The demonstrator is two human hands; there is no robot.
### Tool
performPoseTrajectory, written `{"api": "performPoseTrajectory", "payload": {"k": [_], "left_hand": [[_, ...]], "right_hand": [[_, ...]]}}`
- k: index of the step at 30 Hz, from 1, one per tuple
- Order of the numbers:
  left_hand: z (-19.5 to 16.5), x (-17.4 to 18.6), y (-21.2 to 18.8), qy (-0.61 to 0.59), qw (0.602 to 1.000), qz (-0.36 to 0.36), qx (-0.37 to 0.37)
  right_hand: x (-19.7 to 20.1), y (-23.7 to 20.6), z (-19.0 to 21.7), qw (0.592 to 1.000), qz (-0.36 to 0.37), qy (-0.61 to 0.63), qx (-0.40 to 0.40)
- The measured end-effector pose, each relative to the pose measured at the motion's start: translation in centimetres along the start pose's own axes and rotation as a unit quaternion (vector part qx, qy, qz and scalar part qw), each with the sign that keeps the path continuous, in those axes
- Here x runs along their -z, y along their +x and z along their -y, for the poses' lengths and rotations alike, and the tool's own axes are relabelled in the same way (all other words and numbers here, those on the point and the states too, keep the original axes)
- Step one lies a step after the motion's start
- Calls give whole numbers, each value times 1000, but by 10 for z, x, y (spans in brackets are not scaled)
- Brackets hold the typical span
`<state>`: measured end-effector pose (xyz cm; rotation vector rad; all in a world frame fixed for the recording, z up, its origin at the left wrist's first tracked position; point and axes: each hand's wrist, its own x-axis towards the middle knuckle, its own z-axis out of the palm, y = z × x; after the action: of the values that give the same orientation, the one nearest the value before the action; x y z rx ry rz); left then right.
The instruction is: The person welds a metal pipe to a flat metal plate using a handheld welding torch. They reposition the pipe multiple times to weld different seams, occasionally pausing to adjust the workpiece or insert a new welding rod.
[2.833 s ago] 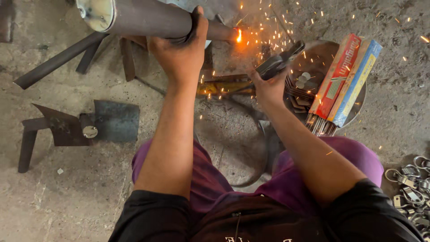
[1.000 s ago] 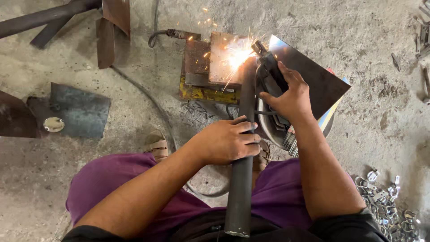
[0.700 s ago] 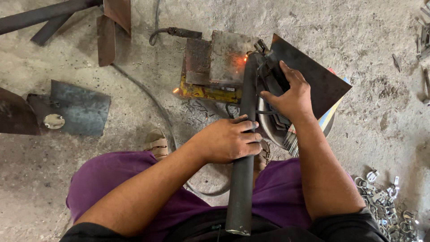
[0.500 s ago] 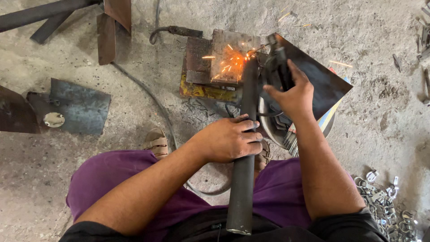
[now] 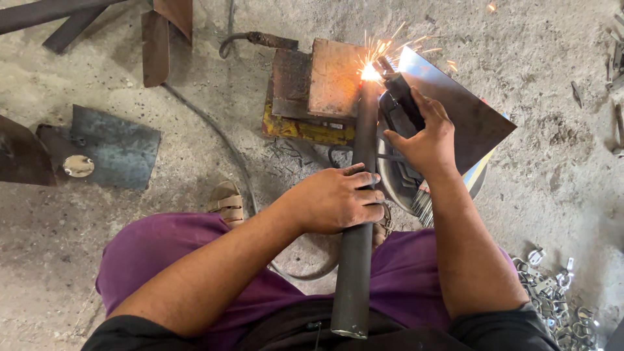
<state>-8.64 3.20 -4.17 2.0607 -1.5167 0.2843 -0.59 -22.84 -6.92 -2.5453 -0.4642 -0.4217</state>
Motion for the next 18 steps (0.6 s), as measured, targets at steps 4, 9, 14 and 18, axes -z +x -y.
{"api": "performPoseTrajectory", "payload": {"k": [4,9,14,18], "left_hand": [[-2,0,0,-9,1000,-14,7],[-1,2,0,1,999,-35,8],[0,4,-1,-10,999,-40,14],[0,4,-1,-5,999,-35,16]], "right_hand": [[1,0,0,1000,4,5,-30],[-1,-2,-1,999,-5,29,-33],[-2,-1,-3,997,1,10,-78],[-4,-1,-3,990,-5,67,-125]]}}
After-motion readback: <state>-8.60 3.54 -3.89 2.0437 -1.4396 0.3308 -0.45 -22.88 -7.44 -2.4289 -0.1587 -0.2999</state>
